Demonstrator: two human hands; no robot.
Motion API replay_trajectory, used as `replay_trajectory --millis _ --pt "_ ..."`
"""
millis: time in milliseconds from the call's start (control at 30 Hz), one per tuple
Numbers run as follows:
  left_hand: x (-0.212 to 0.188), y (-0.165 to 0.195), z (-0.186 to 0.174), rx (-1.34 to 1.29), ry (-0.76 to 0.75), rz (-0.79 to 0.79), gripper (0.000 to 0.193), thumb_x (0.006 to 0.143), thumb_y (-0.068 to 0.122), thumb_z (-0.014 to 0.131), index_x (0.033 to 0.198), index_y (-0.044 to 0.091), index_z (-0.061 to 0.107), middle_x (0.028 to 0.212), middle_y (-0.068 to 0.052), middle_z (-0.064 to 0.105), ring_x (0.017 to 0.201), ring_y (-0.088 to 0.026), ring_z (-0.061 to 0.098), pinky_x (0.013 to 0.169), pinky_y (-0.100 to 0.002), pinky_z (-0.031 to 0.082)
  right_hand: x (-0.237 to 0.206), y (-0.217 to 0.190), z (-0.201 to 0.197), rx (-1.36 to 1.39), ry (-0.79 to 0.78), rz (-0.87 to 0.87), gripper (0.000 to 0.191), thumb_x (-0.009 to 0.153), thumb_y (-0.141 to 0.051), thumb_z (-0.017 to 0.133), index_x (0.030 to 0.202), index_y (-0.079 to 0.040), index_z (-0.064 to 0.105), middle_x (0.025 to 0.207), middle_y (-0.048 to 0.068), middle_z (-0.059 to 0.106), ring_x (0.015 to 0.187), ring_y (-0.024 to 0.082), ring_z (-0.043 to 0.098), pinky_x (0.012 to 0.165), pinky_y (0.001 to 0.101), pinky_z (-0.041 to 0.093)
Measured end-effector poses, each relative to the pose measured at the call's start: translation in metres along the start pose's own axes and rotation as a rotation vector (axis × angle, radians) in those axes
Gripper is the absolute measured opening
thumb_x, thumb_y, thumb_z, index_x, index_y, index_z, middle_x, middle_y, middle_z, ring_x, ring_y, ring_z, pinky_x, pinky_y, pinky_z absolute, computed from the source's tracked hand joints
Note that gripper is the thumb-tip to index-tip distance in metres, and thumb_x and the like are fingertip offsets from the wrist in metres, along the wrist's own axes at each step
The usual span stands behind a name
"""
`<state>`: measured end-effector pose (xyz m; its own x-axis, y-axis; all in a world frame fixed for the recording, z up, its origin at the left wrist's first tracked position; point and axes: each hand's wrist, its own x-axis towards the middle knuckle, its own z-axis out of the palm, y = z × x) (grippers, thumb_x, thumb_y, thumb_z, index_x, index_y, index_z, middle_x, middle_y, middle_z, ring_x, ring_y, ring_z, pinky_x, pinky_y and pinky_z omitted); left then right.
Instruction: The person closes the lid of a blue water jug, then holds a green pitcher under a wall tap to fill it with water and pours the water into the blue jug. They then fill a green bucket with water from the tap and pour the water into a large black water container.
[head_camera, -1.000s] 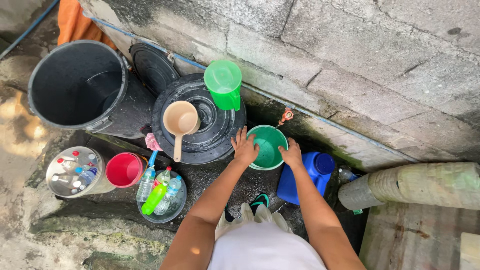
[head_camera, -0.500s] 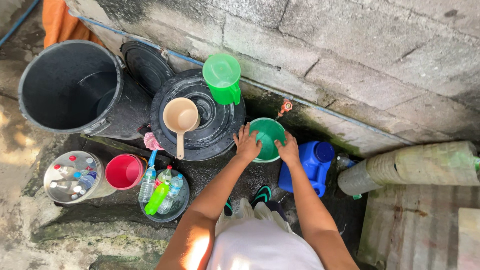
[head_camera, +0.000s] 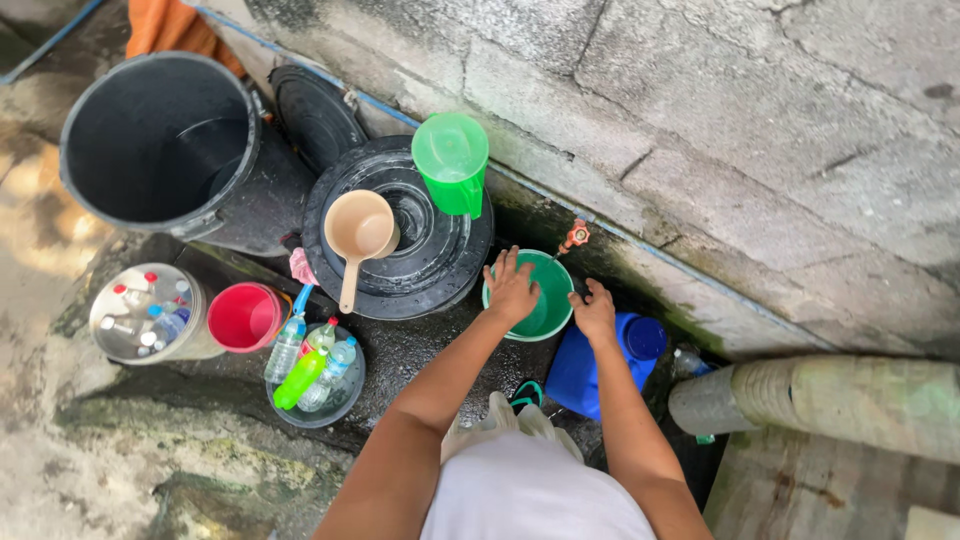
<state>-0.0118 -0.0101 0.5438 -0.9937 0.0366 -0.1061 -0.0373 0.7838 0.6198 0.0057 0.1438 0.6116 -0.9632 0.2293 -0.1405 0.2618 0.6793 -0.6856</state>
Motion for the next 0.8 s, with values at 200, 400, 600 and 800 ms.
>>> replay_trajectory --millis 200,400,600,800 --pt "0.019 0.031 0.022 -0.036 0.038 -0.043 0.046 0.087 0.026 0.068 0.131 0.013 0.062 0.166 -0.018 0.022 0.154 -0.038 0.015 0.119 -0.069 0.010 0.044 0.023 -0.021 -0.023 -0.044 -0.029 0.058 0.087 -0.030 0.077 0.137 -0.005 0.062 0.133 0.018 0.064 0.106 0.028 0.070 0.094 0.0406 0.054" --pt "0.019 0.028 0.026 -0.050 0.129 -0.148 0.047 0.088 0.026 0.068 0.132 0.014 0.062 0.164 -0.018 0.024 0.154 -0.039 0.016 0.119 -0.070 0.011 0.067 0.033 -0.009 -0.014 -0.146 -0.086 0.055 0.088 -0.029 0.077 0.135 -0.005 0.063 0.132 0.017 0.065 0.108 0.027 0.068 0.096 0.0409 0.052" --pt "0.018 0.019 0.014 -0.047 0.144 -0.180 0.045 0.088 0.024 0.068 0.131 0.014 0.063 0.164 -0.019 0.025 0.155 -0.039 0.015 0.118 -0.072 0.011 0.072 0.033 0.004 0.014 -0.195 -0.090 0.057 0.088 -0.027 0.077 0.137 -0.003 0.061 0.134 0.018 0.064 0.109 0.027 0.068 0.097 0.0401 0.052" --pt "0.042 0.008 -0.005 -0.046 0.227 -0.100 0.041 0.084 0.022 0.070 0.125 0.016 0.067 0.162 -0.017 0.030 0.150 -0.042 0.022 0.118 -0.070 0.016 0.081 0.029 0.008 0.082 -0.146 -0.008 0.056 0.089 -0.024 0.078 0.137 -0.002 0.060 0.133 0.017 0.066 0.111 0.026 0.068 0.096 0.0399 0.052"
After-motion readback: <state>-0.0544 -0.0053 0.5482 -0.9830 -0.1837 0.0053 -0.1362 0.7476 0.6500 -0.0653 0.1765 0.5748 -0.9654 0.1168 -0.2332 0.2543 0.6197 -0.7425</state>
